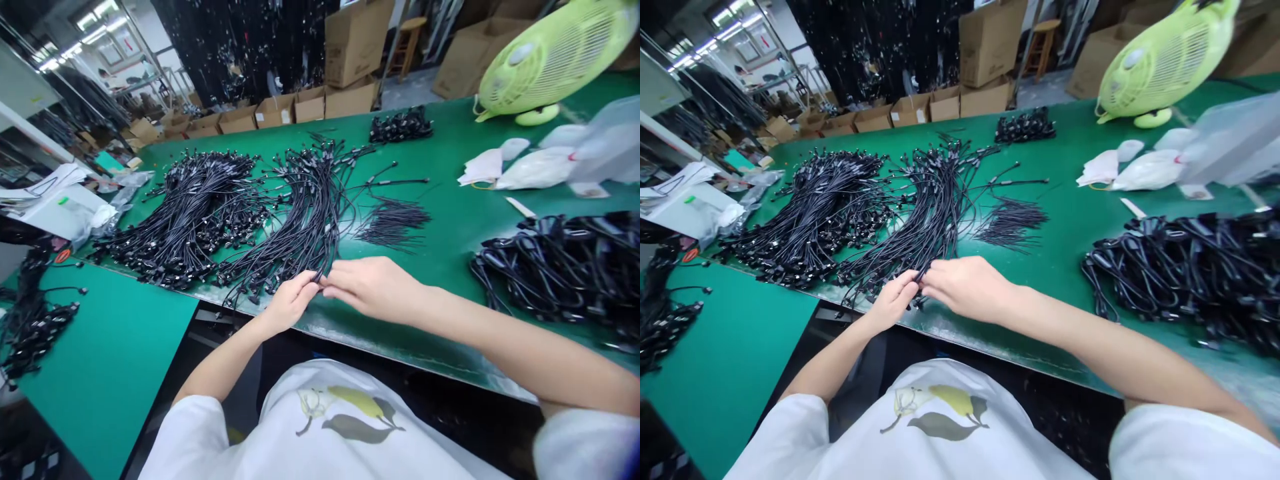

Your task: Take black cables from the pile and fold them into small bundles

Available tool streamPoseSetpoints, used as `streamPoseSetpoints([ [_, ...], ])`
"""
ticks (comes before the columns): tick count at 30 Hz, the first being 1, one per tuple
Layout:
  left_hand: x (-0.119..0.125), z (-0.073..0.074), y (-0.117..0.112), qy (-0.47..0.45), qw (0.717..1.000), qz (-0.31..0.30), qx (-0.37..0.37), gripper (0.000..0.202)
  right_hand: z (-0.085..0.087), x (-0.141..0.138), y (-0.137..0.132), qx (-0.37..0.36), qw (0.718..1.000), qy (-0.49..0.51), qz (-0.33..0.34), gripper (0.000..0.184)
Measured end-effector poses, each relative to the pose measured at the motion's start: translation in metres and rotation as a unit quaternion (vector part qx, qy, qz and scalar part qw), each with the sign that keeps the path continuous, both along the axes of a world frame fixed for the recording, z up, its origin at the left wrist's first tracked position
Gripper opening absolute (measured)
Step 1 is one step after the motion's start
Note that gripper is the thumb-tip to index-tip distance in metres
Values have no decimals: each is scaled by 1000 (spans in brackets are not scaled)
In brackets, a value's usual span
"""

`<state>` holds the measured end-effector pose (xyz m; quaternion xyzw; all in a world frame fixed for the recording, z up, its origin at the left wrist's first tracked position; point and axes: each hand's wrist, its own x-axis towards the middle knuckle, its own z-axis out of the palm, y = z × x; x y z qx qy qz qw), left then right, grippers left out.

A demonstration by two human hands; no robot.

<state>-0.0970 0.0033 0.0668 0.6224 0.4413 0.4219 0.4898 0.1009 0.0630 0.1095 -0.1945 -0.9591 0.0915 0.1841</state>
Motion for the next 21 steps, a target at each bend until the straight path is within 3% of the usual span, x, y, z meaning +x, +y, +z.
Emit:
streamPoseSetpoints([
  [3, -2, 5, -1, -114, 991, -19, -64, 26, -12, -3, 21, -126, 975, 167, -78, 29],
  [6, -3, 7, 5, -292, 948, 37, -122, 28, -37, -14, 26, -279, 911, 289, -98, 42],
  [9, 6, -1, 11, -345, 918, 75, -179, 31, -60, -31, 15, -441, 828, 330, -108, 40],
  [11, 15, -11, 13, -347, 907, 84, -224, 38, -69, -41, 6, -491, 766, 389, -142, 42],
  [13, 23, -20, 13, -380, 884, 110, -247, 43, -72, -48, -1, -533, 704, 446, -143, 42],
  [16, 26, -26, 11, -452, 846, 140, -244, 43, -66, -48, -5, -624, 618, 472, -84, 44],
  [18, 24, -26, 8, -444, 852, 102, -258, 41, -59, -42, -6, -675, 572, 462, -57, 45],
  [21, 23, -28, -1, -359, 899, 35, -249, 43, -47, -37, -7, -697, 528, 477, -84, 38],
])
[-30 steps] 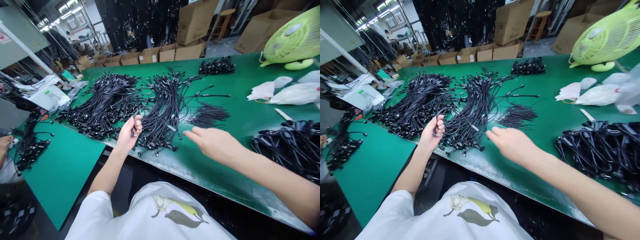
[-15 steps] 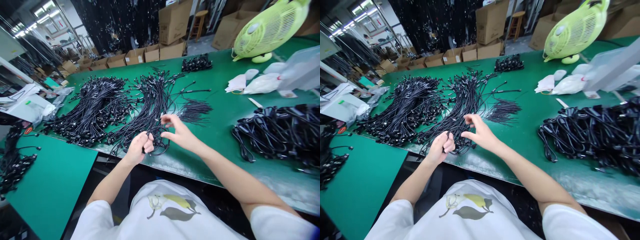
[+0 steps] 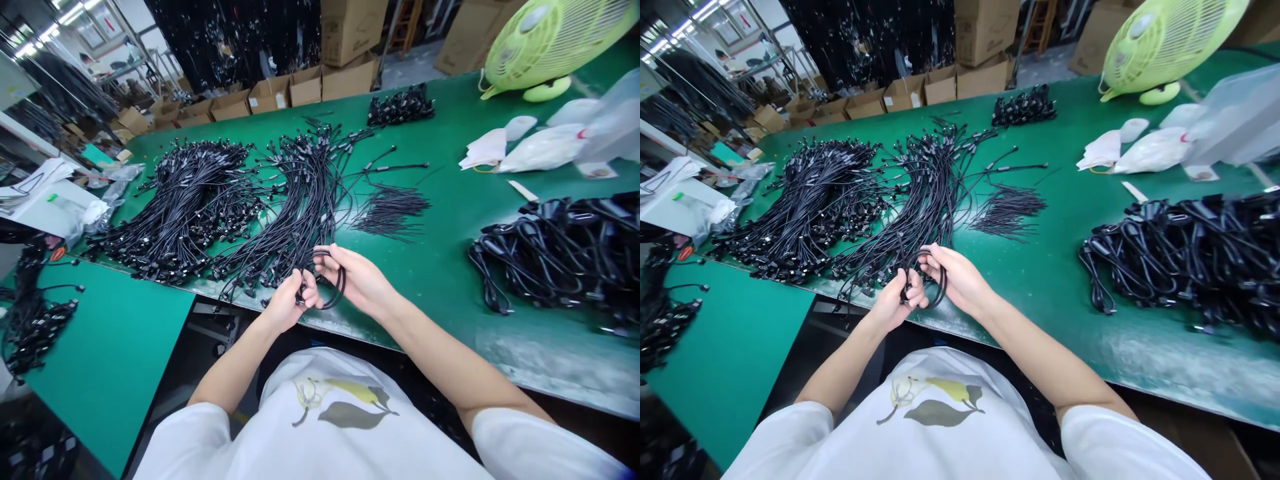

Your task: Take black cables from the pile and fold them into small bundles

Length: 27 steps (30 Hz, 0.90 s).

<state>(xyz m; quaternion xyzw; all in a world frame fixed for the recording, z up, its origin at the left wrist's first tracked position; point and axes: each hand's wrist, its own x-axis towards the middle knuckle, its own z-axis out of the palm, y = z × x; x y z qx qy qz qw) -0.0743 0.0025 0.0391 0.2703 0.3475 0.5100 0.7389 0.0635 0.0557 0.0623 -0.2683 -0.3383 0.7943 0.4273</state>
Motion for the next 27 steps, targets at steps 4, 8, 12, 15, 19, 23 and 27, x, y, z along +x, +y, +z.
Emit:
streamPoseSetpoints([
  [4, 5, -9, -3, 127, 989, 20, 77, 50, 6, -11, -5, 24, 998, 10, -49, 46],
  [8, 0, -13, 5, 230, 965, 25, 127, 52, 2, -25, -3, 61, 994, -14, -91, 43],
  [12, -7, -11, 8, 320, 937, -16, 138, 51, -2, -24, 1, 122, 984, -58, -116, 41],
  [15, -2, -11, 0, 271, 952, -73, 121, 53, -2, -17, 2, 155, 981, -82, -88, 37],
  [19, 16, -8, -14, 87, 990, -111, -12, 54, -1, -7, 6, 235, 961, -108, -98, 38],
  [23, 27, 0, -14, 2, 987, -141, -75, 47, -3, 0, 12, 253, 948, -158, -107, 39],
  [27, 35, 1, -11, -36, 983, -148, -105, 45, -9, -4, 12, 220, 958, -136, -121, 38],
])
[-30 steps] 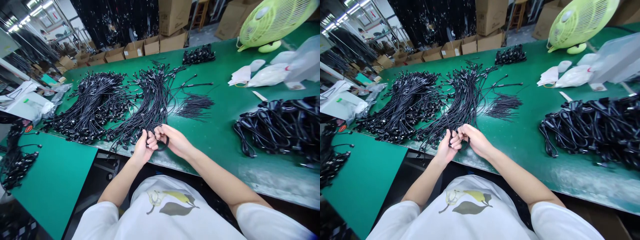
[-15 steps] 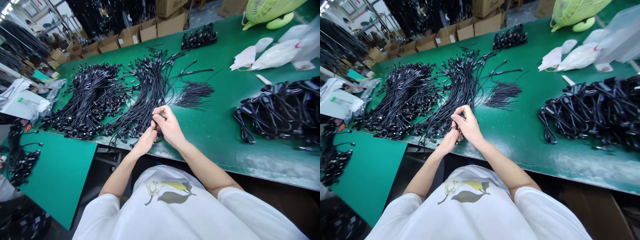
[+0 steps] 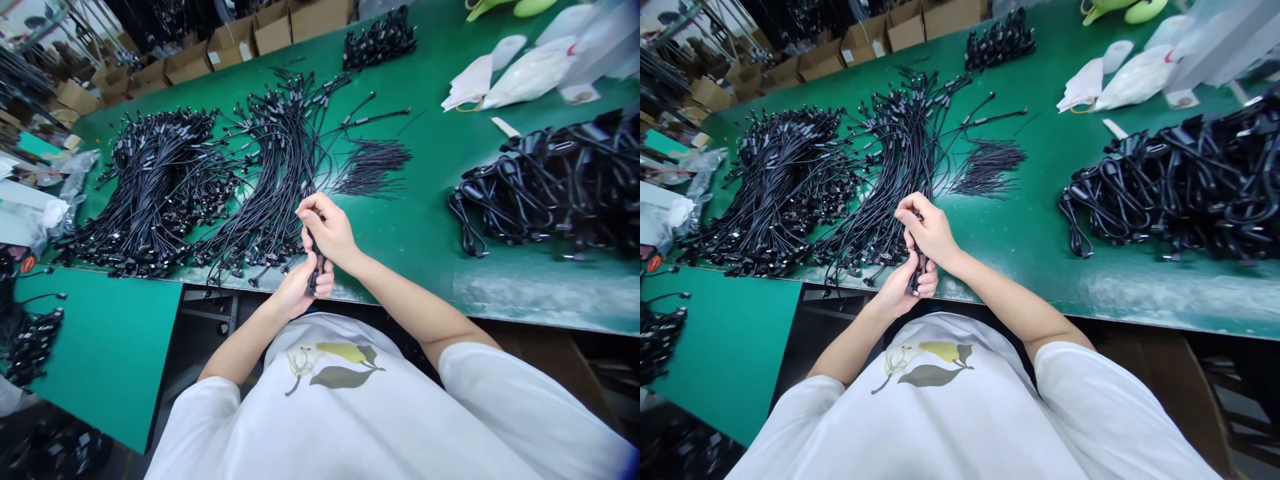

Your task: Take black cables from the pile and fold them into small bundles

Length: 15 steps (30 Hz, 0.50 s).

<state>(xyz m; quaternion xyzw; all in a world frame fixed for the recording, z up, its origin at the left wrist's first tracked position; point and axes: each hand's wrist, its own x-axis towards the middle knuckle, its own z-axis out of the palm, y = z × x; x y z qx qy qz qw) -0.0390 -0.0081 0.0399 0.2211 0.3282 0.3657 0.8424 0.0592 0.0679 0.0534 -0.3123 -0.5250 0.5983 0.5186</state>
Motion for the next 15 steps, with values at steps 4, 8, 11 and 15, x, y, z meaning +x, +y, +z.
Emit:
streamPoseSetpoints([
  [4, 5, -3, -5, 3, 999, -2, 50, 46, -8, -6, 1, -94, 990, 92, 41, 40],
  [8, -2, -8, -3, 127, 984, 15, 120, 46, -13, 0, 3, -170, 976, 125, 51, 42],
  [11, -10, -13, 3, 227, 958, 18, 172, 39, -10, 6, -1, -125, 986, 105, 20, 41],
  [15, -10, -16, 1, 377, 887, -7, 266, 19, -6, 8, -8, -45, 998, 35, -9, 40],
])
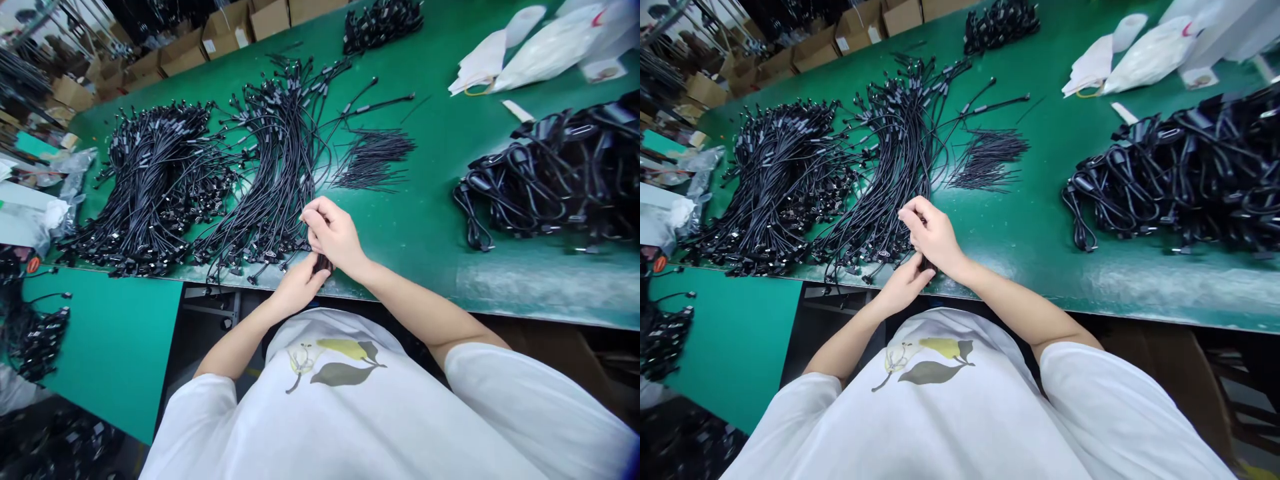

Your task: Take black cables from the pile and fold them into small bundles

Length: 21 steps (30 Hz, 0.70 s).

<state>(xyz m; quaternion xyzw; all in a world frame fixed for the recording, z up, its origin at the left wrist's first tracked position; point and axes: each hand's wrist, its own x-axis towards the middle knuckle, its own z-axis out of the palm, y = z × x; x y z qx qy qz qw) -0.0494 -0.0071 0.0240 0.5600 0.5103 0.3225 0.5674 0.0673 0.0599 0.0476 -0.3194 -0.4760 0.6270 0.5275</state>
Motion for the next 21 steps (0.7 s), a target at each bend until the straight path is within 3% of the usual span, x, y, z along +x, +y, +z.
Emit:
streamPoseSetpoints([
  [2, 2, 0, -5, 24, 999, -2, 28, 28, 0, 0, 0, -2, 1000, 1, -5, 38],
  [6, 0, 2, -13, -31, 999, -15, 31, 50, -4, 1, 5, -11, 1000, 17, 0, 37],
  [12, -16, 6, -11, 139, 976, 66, 156, 15, -6, 3, 5, 32, 998, -19, -46, 35],
  [15, -20, 10, -11, 125, 982, 76, 124, 21, -6, 3, 6, 51, 996, -30, -68, 34],
  [18, -23, 16, -9, 66, 993, 73, 64, 18, -8, 4, 8, 61, 994, -40, -84, 35],
  [21, -26, 17, -3, 4, 999, 46, -1, 27, -9, 3, 9, 52, 996, -17, -74, 36],
])
